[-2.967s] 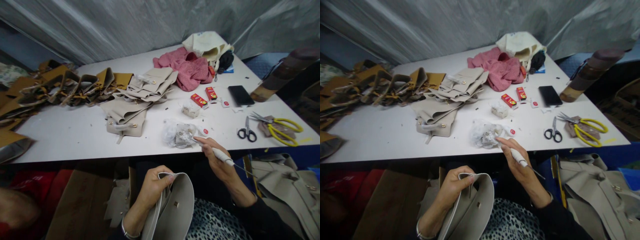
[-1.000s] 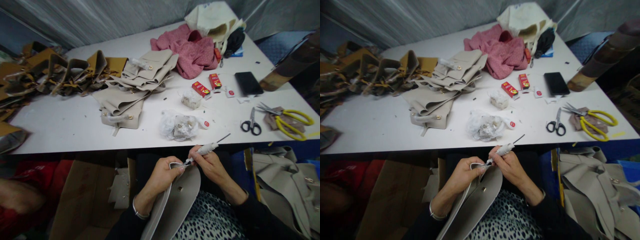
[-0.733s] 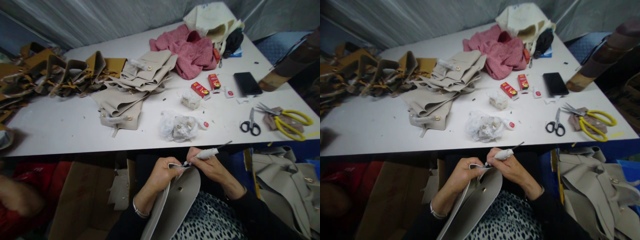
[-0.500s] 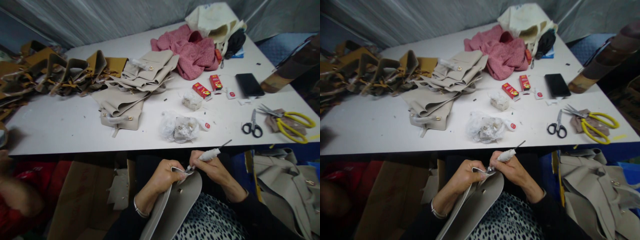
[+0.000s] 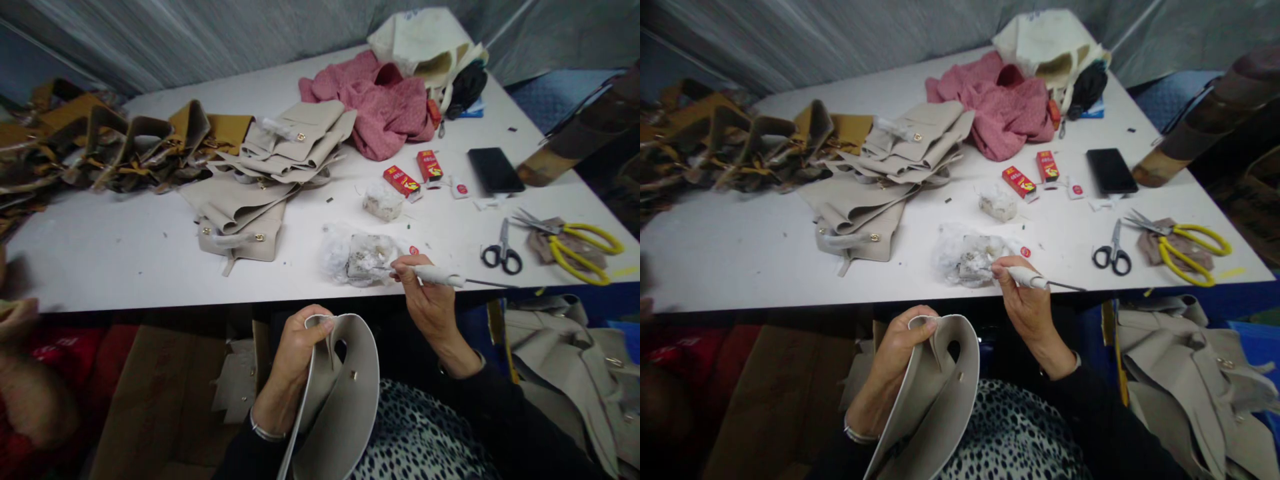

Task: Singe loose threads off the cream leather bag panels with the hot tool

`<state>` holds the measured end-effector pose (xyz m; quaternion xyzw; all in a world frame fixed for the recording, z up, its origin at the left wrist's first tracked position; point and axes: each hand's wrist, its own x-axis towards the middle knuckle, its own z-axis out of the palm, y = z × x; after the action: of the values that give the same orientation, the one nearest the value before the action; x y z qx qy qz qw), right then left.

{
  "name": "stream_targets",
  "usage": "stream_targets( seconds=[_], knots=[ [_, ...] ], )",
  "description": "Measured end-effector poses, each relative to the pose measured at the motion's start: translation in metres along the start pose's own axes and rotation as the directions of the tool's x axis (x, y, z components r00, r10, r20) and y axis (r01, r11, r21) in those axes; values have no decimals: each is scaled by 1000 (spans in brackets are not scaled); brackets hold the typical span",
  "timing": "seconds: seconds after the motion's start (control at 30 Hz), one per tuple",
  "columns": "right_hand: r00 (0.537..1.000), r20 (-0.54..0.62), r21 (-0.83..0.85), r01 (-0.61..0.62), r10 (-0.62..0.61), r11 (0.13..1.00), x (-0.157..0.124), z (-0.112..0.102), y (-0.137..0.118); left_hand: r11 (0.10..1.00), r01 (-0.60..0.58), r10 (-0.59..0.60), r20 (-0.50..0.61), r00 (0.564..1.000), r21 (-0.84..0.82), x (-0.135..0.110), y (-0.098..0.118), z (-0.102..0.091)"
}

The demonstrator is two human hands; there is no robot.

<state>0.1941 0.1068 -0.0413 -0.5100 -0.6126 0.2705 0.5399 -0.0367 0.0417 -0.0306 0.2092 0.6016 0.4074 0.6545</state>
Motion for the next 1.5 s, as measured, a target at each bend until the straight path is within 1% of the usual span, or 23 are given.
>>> stream_targets(
  seconds=[0.1, 0.23, 0.3, 0.4, 0.47, 0.5, 0.53, 0.6, 0.63, 0.67, 0.7, 0.73, 0.77, 0.8, 0.87, 0.9, 0.93, 1.0, 1.17, 1.33, 1.5],
  knots=[
    [994, 70, -54, 85, -82, 995, 4, 4, 4, 997, 36, -37, -6, 999, -66, -2, 5, -6],
    [980, 121, -129, 172, -157, 977, 12, 7, 4, 996, 46, -46, 1, 999, -70, -4, 9, -9],
    [961, 169, -215, 251, -217, 944, 17, 9, 0, 996, 48, -47, 18, 999, -72, -4, 9, -10],
    [925, 250, -350, 362, -287, 864, 22, 11, -5, 996, 35, -32, 35, 999, -79, -3, 6, -10],
    [907, 286, -371, 403, -309, 837, 23, 10, -6, 997, 16, -13, 40, 999, -79, -1, 4, -12],
    [905, 288, -354, 405, -313, 843, 22, 8, -6, 997, 9, -6, 44, 999, -79, 0, 3, -13],
    [910, 271, -327, 392, -312, 860, 20, 7, -6, 997, 5, -1, 50, 999, -79, 0, 2, -14],
    [944, 172, -239, 316, -281, 918, 14, 4, -8, 997, 7, -1, 69, 998, -75, 1, 2, -16],
    [968, 103, -171, 244, -229, 954, 9, 3, -11, 998, 9, -4, 78, 997, -69, 1, 2, -16],
    [988, 54, -81, 151, -147, 985, 4, 2, -14, 998, 13, -8, 89, 996, -62, 1, 2, -17],
    [998, 46, 30, 43, -45, 999, -2, 3, -18, 998, 19, -13, 104, 994, -52, 1, 2, -17],
    [995, 84, 145, -71, 59, 987, -8, 5, -21, 999, 25, -20, 123, 992, -38, 1, 3, -18],
    [977, 156, 248, -179, 143, 952, -14, 7, -25, 999, 29, -25, 142, 990, -24, 2, 3, -18],
    [950, 242, 326, -271, 197, 906, -20, 11, -27, 999, 31, -29, 161, 987, -11, 2, 3, -18],
    [895, 385, 415, -387, 226, 824, -31, 19, -30, 999, 31, -33, 193, 981, 10, 2, 4, -18],
    [875, 427, 437, -420, 227, 796, -35, 22, -30, 999, 28, -30, 203, 979, 16, 3, 5, -18],
    [862, 454, 449, -440, 225, 777, -38, 25, -29, 1000, 23, -27, 209, 978, 19, 3, 5, -18],
    [851, 480, 455, -448, 211, 770, -40, 28, -27, 1000, 18, -21, 219, 976, 18, 3, 6, -18],
    [851, 496, 425, -409, 171, 808, -38, 28, -24, 1000, 31, -29, 231, 973, -2, 2, 7, -19],
    [837, 518, 403, -420, 175, 813, -38, 28, -25, 999, 47, -43, 231, 972, -11, 1, 7, -18],
    [847, 503, 387, -399, 173, 831, -38, 32, -25, 999, 43, -39, 209, 977, -16, -1, 5, -16]
  ],
)
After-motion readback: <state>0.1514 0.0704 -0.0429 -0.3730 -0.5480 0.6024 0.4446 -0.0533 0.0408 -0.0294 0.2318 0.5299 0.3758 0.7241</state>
